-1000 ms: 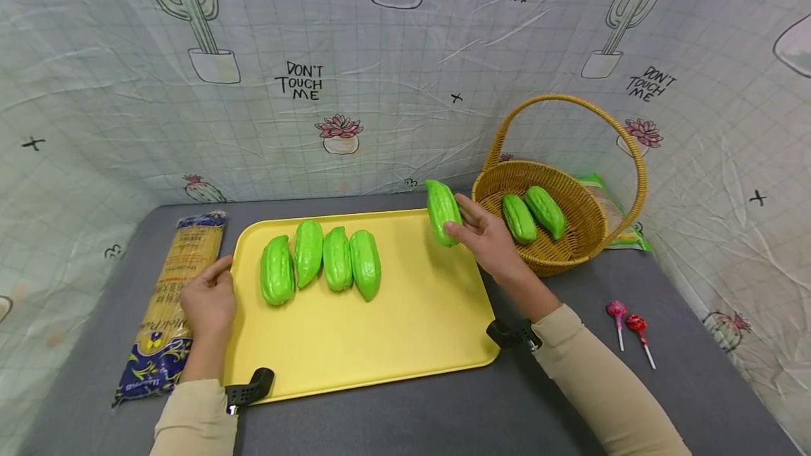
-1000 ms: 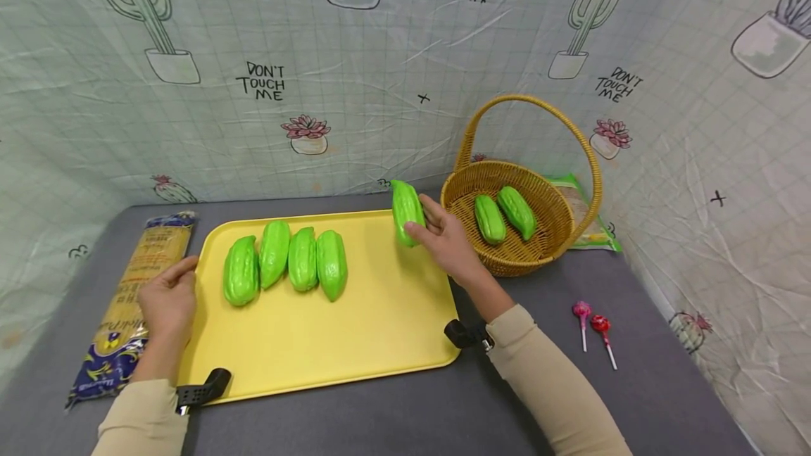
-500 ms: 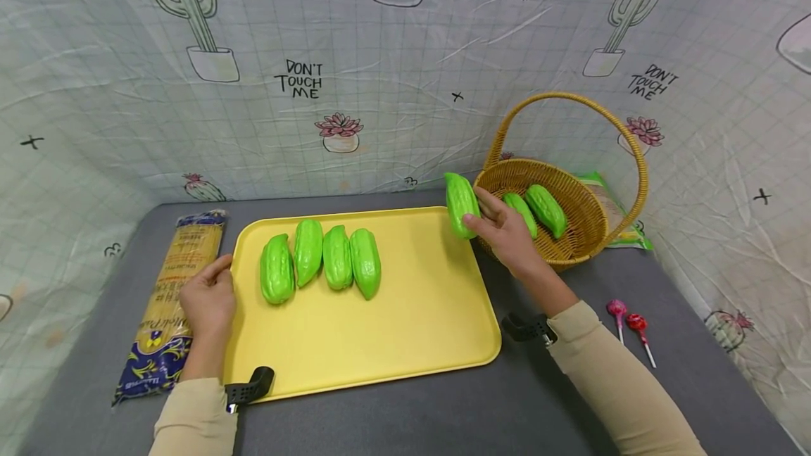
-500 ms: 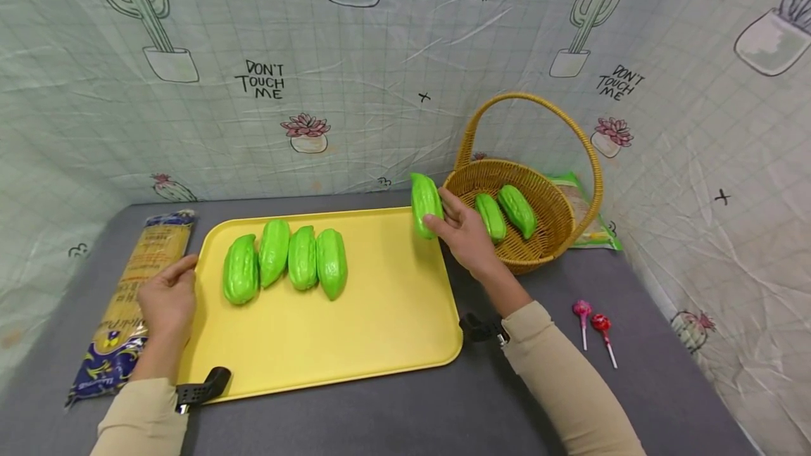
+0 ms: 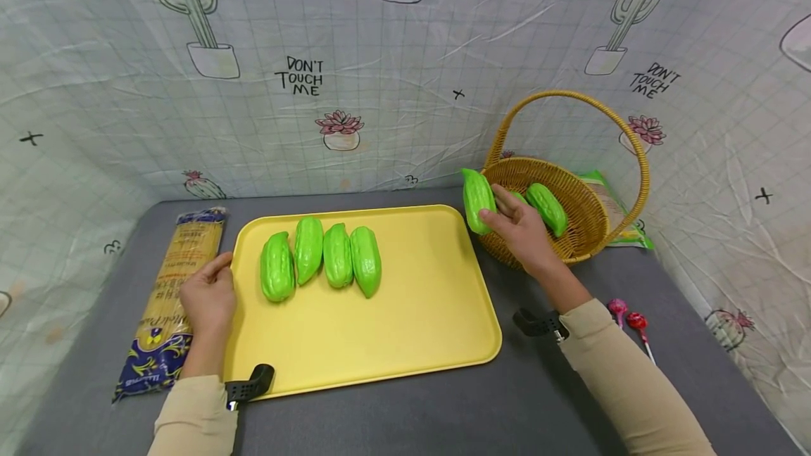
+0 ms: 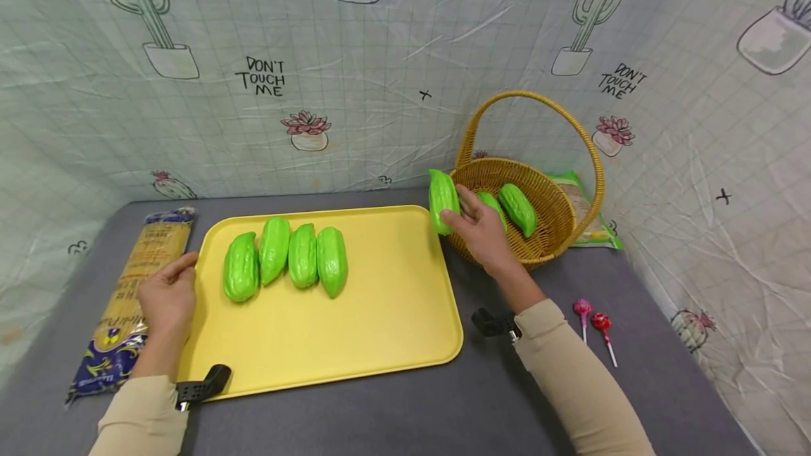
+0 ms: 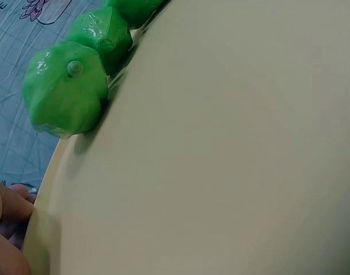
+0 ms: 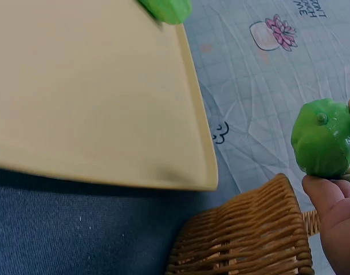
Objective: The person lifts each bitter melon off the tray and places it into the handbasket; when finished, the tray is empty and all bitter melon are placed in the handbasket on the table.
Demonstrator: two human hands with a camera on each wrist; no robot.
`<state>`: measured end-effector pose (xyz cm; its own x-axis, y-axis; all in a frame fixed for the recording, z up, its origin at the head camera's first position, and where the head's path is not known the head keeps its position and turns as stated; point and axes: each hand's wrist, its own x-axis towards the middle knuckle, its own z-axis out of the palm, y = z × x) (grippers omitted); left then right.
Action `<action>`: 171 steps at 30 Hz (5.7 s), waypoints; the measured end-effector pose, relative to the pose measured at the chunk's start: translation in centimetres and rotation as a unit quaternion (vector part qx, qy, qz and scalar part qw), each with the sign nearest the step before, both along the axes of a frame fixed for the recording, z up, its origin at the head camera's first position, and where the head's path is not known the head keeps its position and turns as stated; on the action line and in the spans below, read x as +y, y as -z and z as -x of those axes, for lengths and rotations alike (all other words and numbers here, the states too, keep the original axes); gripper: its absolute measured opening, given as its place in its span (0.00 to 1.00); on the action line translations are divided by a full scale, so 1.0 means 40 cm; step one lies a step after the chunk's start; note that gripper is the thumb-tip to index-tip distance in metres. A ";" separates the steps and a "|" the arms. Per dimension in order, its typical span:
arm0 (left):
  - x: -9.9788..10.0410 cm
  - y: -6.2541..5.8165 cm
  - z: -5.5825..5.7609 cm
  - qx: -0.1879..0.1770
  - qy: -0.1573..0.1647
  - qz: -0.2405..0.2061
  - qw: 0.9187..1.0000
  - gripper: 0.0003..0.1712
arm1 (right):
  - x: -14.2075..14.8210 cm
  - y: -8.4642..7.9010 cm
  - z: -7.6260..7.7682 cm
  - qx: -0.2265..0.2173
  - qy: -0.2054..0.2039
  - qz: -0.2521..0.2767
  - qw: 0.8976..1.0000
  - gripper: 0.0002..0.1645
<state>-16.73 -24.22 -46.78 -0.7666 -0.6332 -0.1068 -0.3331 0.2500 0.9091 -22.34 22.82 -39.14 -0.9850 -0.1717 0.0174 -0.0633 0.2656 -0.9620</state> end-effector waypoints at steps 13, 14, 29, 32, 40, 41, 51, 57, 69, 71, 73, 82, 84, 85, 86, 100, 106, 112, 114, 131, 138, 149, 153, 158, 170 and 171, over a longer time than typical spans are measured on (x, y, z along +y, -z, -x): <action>0.000 0.000 0.001 0.007 0.002 0.001 1.000 0.22 | 0.046 0.005 0.007 -0.024 0.018 -0.018 0.999 0.45; 0.000 0.000 0.001 0.007 0.002 0.001 1.000 0.22 | 0.051 0.005 0.008 -0.028 0.021 -0.017 0.999 0.45; -0.001 -0.001 -0.003 0.001 -0.001 0.005 1.000 0.22 | 0.075 0.007 0.027 -0.056 0.031 0.008 0.998 0.47; -0.002 0.000 -0.005 -0.003 0.000 0.008 1.000 0.22 | 0.079 0.008 0.030 -0.060 0.027 0.006 0.998 0.46; -0.003 0.001 -0.008 -0.001 -0.004 0.007 1.000 0.21 | 0.090 0.012 0.043 -0.080 0.019 -0.014 0.997 0.46; -0.003 0.001 -0.008 0.000 -0.004 0.006 1.000 0.21 | 0.091 0.012 0.045 -0.081 0.018 -0.017 0.996 0.46; -0.001 -0.002 -0.008 0.004 0.000 0.002 1.000 0.21 | 0.098 0.021 0.060 -0.094 0.001 -0.051 0.994 0.46; 0.000 -0.004 -0.006 0.001 0.002 0.001 1.000 0.22 | 0.104 0.024 0.066 -0.100 -0.010 -0.069 0.993 0.45; 0.001 -0.001 -0.002 0.001 0.002 0.005 1.000 0.22 | 0.119 0.028 0.084 -0.120 -0.016 -0.098 0.988 0.43; 0.001 0.001 -0.001 0.003 0.003 0.004 1.000 0.22 | 0.123 0.028 0.086 -0.120 -0.018 -0.102 0.987 0.43; 0.000 0.001 0.000 0.003 0.002 0.001 1.000 0.22 | 0.128 0.029 0.089 -0.122 -0.018 -0.104 0.987 0.43; 0.000 0.003 0.001 0.006 0.003 0.005 1.000 0.22 | 0.146 0.026 0.093 -0.139 0.001 -0.112 0.984 0.43; 0.000 0.001 0.000 0.008 0.002 0.006 1.000 0.22 | 0.150 0.025 0.093 -0.138 0.003 -0.121 0.983 0.43; 0.001 0.000 0.000 0.008 0.002 0.006 1.000 0.22 | 0.152 0.025 0.094 -0.138 0.003 -0.126 0.982 0.44; 0.002 -0.001 -0.001 0.008 0.003 0.006 1.000 0.22 | 0.154 0.025 0.095 -0.138 0.004 -0.129 0.982 0.44; 0.002 -0.001 -0.002 0.003 0.005 0.019 1.000 0.22 | 0.175 0.032 0.108 -0.149 0.001 -0.133 0.980 0.46; 0.003 -0.001 -0.003 0.006 0.004 0.016 1.000 0.22 | 0.178 0.029 0.109 -0.150 -0.001 -0.142 0.978 0.46; 0.003 -0.001 -0.003 0.006 0.002 0.015 1.000 0.22 | 0.177 0.029 0.110 -0.149 0.000 -0.171 0.974 0.47; 0.003 -0.001 -0.004 0.007 0.003 0.013 1.000 0.22 | 0.177 0.030 0.112 -0.149 0.001 -0.180 0.972 0.47; 0.005 -0.008 -0.001 0.012 0.010 0.008 1.000 0.22 | 0.168 0.023 0.100 -0.121 0.001 -0.220 0.968 0.45; 0.005 -0.009 0.001 0.007 0.006 -0.002 1.000 0.22 | 0.170 0.022 0.098 -0.106 0.000 -0.240 0.965 0.42; 0.003 -0.008 0.000 0.005 0.008 -0.003 1.000 0.22 | 0.171 0.011 0.080 -0.086 0.008 -0.235 0.968 0.41; 0.002 -0.006 0.000 0.006 0.005 -0.002 1.000 0.22 | 0.169 0.009 0.075 -0.074 0.011 -0.232 0.970 0.42; 0.001 -0.003 -0.001 0.005 0.003 -0.002 1.000 0.22 | 0.170 0.009 0.069 -0.068 0.016 -0.222 0.973 0.41; 0.001 -0.002 0.000 0.006 0.001 -0.007 1.000 0.22 | 0.168 0.006 0.054 -0.041 0.040 -0.191 0.980 0.42; 0.001 -0.002 0.001 0.004 0.000 -0.009 1.000 0.22 | 0.167 0.005 0.052 -0.038 0.042 -0.187 0.981 0.42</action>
<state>-16.75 -24.19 -46.68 -0.7682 -0.6306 -0.1107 -0.3247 0.2347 0.9162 -24.41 29.52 -39.33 -0.9919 -0.0701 -0.1059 0.0426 0.6012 -0.7980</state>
